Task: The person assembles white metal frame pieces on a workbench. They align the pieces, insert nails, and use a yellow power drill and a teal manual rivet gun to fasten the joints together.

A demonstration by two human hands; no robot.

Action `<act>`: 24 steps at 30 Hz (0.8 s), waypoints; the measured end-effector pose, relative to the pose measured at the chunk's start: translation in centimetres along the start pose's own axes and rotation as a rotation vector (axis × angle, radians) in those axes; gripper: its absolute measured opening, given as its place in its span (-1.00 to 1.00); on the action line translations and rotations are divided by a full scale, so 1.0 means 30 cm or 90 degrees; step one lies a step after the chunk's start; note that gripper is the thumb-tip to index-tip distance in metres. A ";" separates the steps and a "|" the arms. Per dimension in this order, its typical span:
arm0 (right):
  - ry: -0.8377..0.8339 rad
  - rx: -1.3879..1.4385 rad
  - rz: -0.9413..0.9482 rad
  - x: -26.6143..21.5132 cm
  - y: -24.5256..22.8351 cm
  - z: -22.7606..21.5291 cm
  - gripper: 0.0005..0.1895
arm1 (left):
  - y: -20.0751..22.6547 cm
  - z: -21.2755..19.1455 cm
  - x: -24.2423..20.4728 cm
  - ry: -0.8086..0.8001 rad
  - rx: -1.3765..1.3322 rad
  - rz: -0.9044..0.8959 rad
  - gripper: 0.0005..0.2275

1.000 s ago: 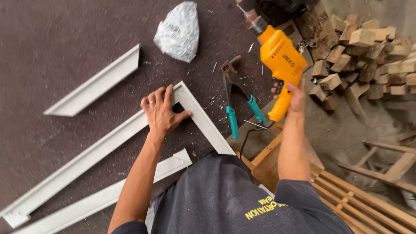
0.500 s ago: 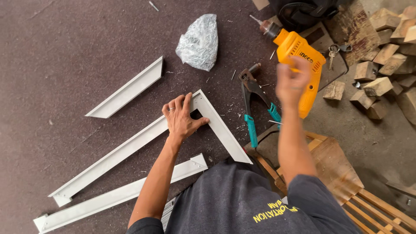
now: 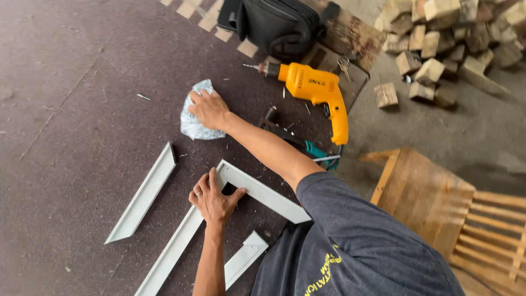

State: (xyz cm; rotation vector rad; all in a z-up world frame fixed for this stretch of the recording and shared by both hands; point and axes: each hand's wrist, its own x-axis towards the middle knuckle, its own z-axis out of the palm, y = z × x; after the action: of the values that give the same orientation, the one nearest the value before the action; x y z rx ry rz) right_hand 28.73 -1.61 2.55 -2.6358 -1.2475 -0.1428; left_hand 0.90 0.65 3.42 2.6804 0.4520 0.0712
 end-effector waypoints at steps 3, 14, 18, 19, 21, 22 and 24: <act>0.105 0.186 0.141 -0.025 -0.019 0.022 -0.92 | -0.001 -0.002 -0.010 -0.011 -0.006 -0.003 -0.03; 0.339 0.979 0.275 -0.353 -0.074 -0.061 -0.80 | -0.017 -0.044 -0.013 0.050 -0.069 0.042 -0.01; 0.211 0.953 0.261 -0.677 -0.123 -0.046 -0.68 | -0.064 0.001 -0.040 0.041 -0.101 0.034 -0.01; 0.190 0.921 0.241 -0.694 -0.128 -0.034 -0.74 | -0.066 0.004 -0.032 0.052 -0.106 0.042 0.00; 0.204 0.868 0.216 -0.737 -0.178 -0.013 -0.78 | -0.068 0.003 -0.026 0.053 -0.113 0.044 0.02; 0.211 0.839 0.203 -0.758 -0.198 -0.015 -0.80 | -0.066 0.004 -0.025 0.044 -0.114 0.037 0.02; 0.201 0.777 0.201 -0.767 -0.228 -0.017 -0.62 | -0.073 0.006 -0.029 0.044 -0.115 0.036 0.03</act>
State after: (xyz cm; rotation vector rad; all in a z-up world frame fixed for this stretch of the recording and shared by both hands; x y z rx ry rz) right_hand 8.84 -14.79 -0.04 -1.5947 -0.4914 0.1956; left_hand -0.56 2.18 2.38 2.5189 0.3724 0.2114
